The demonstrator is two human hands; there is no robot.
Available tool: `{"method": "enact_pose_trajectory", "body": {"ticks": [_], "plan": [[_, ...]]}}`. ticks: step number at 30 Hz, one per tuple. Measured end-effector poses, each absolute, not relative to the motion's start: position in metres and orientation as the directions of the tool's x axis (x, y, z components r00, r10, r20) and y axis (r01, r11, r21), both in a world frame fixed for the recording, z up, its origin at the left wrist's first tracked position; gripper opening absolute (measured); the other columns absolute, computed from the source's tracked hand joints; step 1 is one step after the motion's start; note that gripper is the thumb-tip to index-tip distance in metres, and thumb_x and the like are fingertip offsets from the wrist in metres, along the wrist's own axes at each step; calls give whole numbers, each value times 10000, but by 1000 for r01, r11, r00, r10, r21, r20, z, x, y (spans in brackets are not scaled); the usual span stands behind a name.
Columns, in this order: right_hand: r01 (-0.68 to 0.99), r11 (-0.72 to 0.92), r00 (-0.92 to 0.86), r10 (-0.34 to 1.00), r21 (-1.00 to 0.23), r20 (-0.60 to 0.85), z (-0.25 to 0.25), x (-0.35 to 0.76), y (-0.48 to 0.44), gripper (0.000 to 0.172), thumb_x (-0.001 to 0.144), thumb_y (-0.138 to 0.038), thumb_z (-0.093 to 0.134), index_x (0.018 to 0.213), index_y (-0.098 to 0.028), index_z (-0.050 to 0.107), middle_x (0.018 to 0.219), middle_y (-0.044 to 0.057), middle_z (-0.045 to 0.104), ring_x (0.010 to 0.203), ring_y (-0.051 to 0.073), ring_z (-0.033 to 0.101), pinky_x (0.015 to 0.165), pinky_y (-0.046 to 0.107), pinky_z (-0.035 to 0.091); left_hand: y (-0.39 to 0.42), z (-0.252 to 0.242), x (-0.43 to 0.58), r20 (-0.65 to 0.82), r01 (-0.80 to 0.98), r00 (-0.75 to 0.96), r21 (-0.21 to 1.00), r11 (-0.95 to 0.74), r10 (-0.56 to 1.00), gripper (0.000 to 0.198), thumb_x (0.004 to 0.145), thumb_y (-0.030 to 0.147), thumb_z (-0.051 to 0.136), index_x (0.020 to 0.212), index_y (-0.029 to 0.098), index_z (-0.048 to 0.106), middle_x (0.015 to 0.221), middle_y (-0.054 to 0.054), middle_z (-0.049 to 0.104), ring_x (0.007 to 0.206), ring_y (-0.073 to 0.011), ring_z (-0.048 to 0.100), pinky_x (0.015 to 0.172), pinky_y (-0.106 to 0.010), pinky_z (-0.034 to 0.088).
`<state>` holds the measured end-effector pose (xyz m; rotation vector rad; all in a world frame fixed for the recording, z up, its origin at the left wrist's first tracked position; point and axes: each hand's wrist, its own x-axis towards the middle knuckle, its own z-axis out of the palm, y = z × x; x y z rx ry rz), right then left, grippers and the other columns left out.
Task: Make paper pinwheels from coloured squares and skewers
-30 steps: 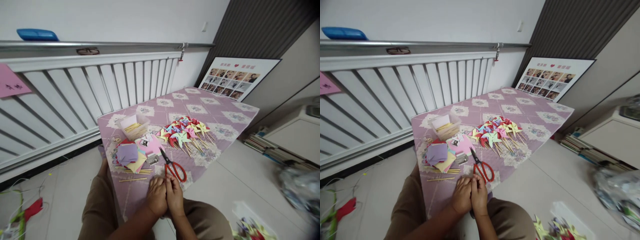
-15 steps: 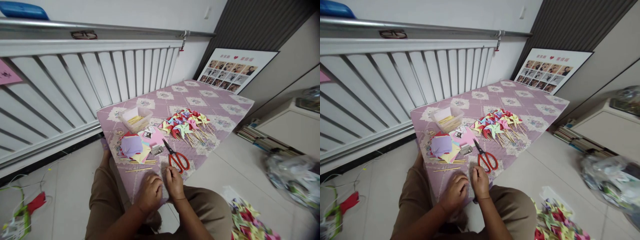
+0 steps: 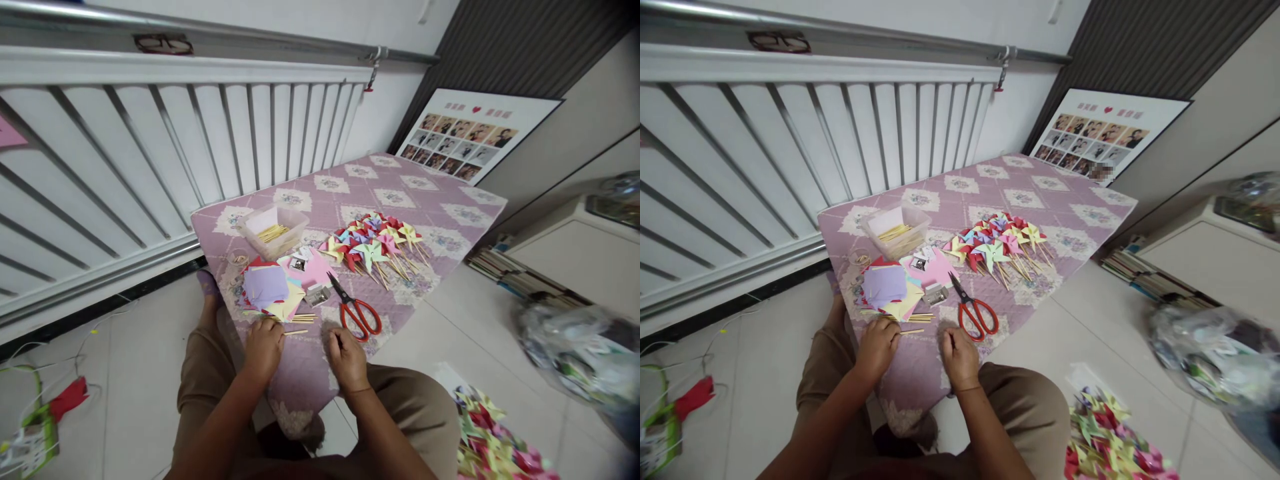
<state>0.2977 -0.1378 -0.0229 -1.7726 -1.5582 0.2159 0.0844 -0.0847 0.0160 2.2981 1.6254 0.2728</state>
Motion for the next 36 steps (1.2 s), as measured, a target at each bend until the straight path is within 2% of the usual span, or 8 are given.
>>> {"method": "enact_pose_trajectory", "body": {"ticks": [7, 10, 16, 21, 24, 27, 32, 36], "plan": [[773, 25, 264, 896, -633, 357, -25, 299, -134, 229, 899, -311, 446, 874, -184, 635, 805, 67, 688, 748, 199, 642, 699, 307, 508, -81, 21, 82, -49, 860, 416, 344, -376, 908, 172, 870, 172, 472, 847, 179, 643, 985, -94, 626, 976, -235, 523, 873, -358, 377], [779, 22, 272, 888, -626, 370, -20, 308, -126, 219, 883, -294, 441, 873, -187, 632, 798, 67, 686, 734, 198, 630, 693, 311, 513, -86, 22, 77, -27, 845, 409, 388, -368, 912, 180, 861, 151, 458, 807, 172, 629, 944, -93, 622, 952, -227, 532, 853, -346, 381], [844, -42, 286, 878, -535, 383, -3, 349, -105, 267, 840, -277, 510, 1039, -158, 641, 1083, 154, 659, 1051, 288, 540, 953, 450, 392, -102, 25, 69, -128, 673, 334, 726, -141, 934, 143, 803, 151, 456, 740, 182, 581, 731, -9, 602, 724, -156, 542, 680, -276, 373], [868, -87, 251, 927, -490, 280, -7, 365, -101, 298, 807, -245, 519, 1024, -145, 696, 1027, 145, 675, 961, 280, 570, 907, 412, 400, -113, 38, 70, -309, 395, 302, 902, 177, 902, 78, 753, 239, 492, 739, 185, 547, 641, 40, 535, 601, -122, 517, 612, -254, 378], [859, -100, 246, 941, -502, 234, -7, 365, -101, 327, 800, -265, 503, 989, -121, 727, 967, 158, 676, 918, 288, 586, 885, 408, 410, -118, 50, 72, -409, 236, 333, 909, 344, 850, 100, 702, 253, 523, 759, 176, 553, 637, 50, 525, 536, -101, 508, 592, -252, 387], [829, -122, 265, 945, -546, 191, 0, 364, -105, 309, 749, -299, 540, 899, -123, 746, 850, 149, 671, 833, 284, 602, 837, 401, 441, -121, 60, 74, -466, 162, 340, 884, 438, 817, 174, 675, 274, 545, 802, 163, 585, 653, 38, 553, 513, -92, 496, 572, -249, 387], [710, -206, 372, 921, -673, 111, 12, 359, -128, 231, 656, -395, 602, 665, -182, 692, 763, 110, 674, 749, 261, 611, 749, 381, 480, -126, 68, 75, -481, 93, 364, 871, 483, 798, 232, 677, 314, 573, 832, 146, 609, 650, 26, 568, 491, -80, 476, 534, -238, 368], [541, -247, 421, 907, -804, 4, 27, 345, -159, 300, 684, -491, 596, 673, -193, 630, 624, 42, 640, 580, 193, 581, 566, 305, 477, -128, 71, 76, -485, 55, 386, 861, 505, 785, 234, 679, 336, 587, 820, 151, 600, 659, 22, 575, 466, -73, 464, 511, -238, 355]]}}
